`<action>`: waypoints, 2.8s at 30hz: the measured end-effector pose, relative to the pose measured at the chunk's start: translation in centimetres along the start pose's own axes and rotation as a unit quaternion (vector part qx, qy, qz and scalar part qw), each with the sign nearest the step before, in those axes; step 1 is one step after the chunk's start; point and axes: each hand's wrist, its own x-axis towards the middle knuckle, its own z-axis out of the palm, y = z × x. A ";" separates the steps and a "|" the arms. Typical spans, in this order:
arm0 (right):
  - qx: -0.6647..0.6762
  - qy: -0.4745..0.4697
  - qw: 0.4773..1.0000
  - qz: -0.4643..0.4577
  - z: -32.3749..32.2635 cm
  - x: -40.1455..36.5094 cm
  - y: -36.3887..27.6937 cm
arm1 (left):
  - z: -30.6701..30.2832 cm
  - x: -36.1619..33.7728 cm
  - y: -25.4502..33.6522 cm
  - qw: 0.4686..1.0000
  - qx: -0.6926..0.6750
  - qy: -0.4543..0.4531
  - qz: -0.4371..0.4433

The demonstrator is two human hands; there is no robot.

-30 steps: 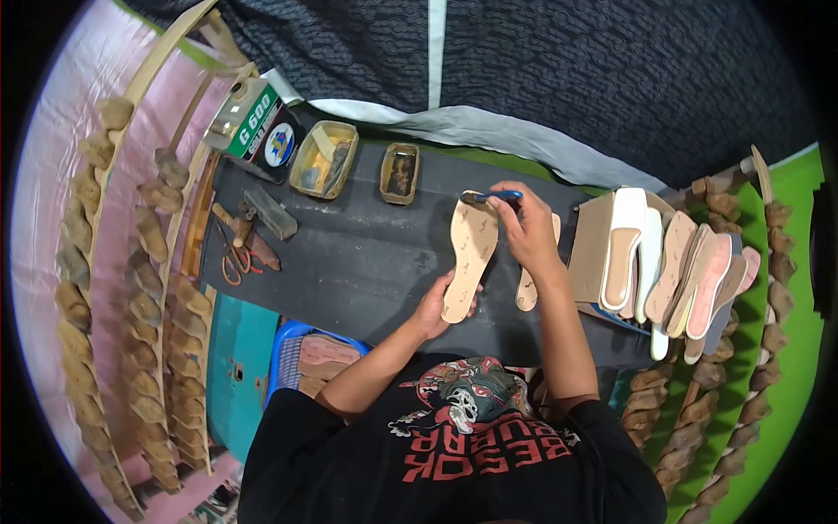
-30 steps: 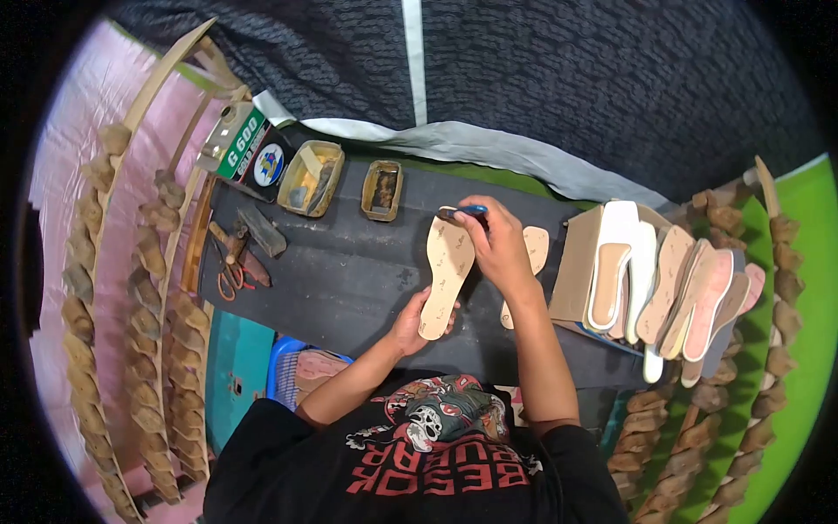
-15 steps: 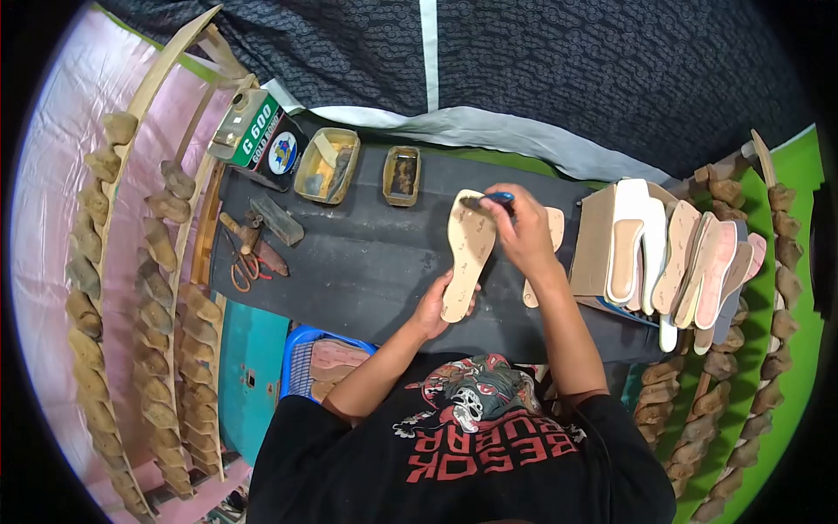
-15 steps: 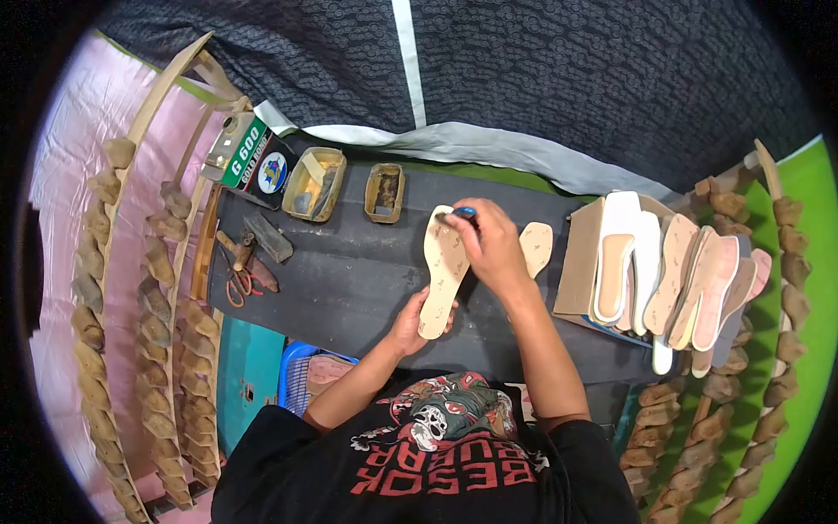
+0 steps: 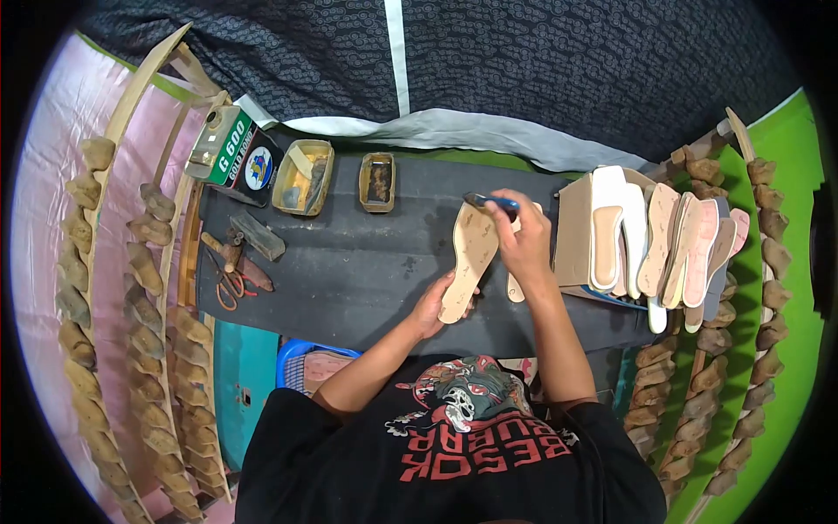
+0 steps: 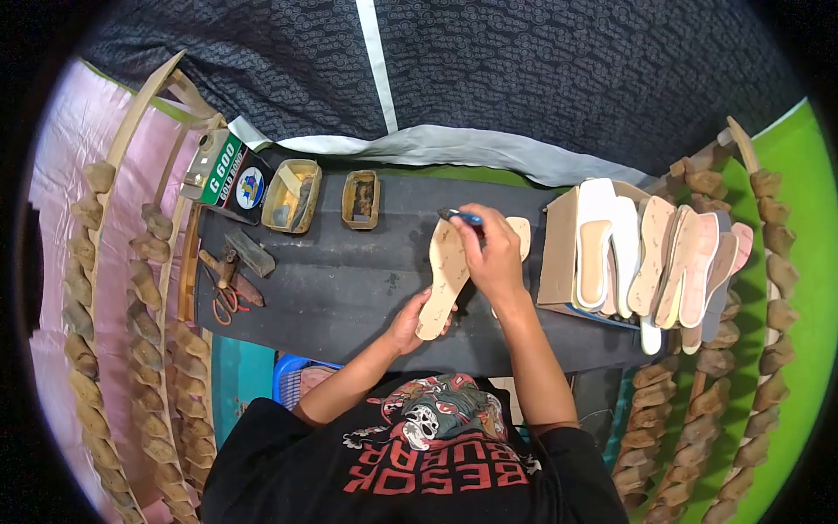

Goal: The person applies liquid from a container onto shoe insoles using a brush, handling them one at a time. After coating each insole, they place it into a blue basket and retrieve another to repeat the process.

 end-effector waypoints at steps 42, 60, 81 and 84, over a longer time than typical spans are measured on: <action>-0.007 -0.025 1.000 -0.017 -2.7 -2.4 1.7 | 0.3 0.0 0.1 0.998 -0.014 0.054 0.035; -0.007 -0.077 0.994 -0.082 -1.3 -2.8 -0.3 | -0.6 -1.0 0.1 0.997 -0.030 0.051 0.042; -0.025 -0.010 0.999 -0.048 -3.2 -2.3 0.5 | 0.0 -1.3 -0.6 0.999 -0.021 0.043 0.015; -0.021 -0.048 0.997 -0.049 -3.2 -3.2 0.1 | 0.3 -1.1 -0.9 0.998 -0.038 0.049 0.030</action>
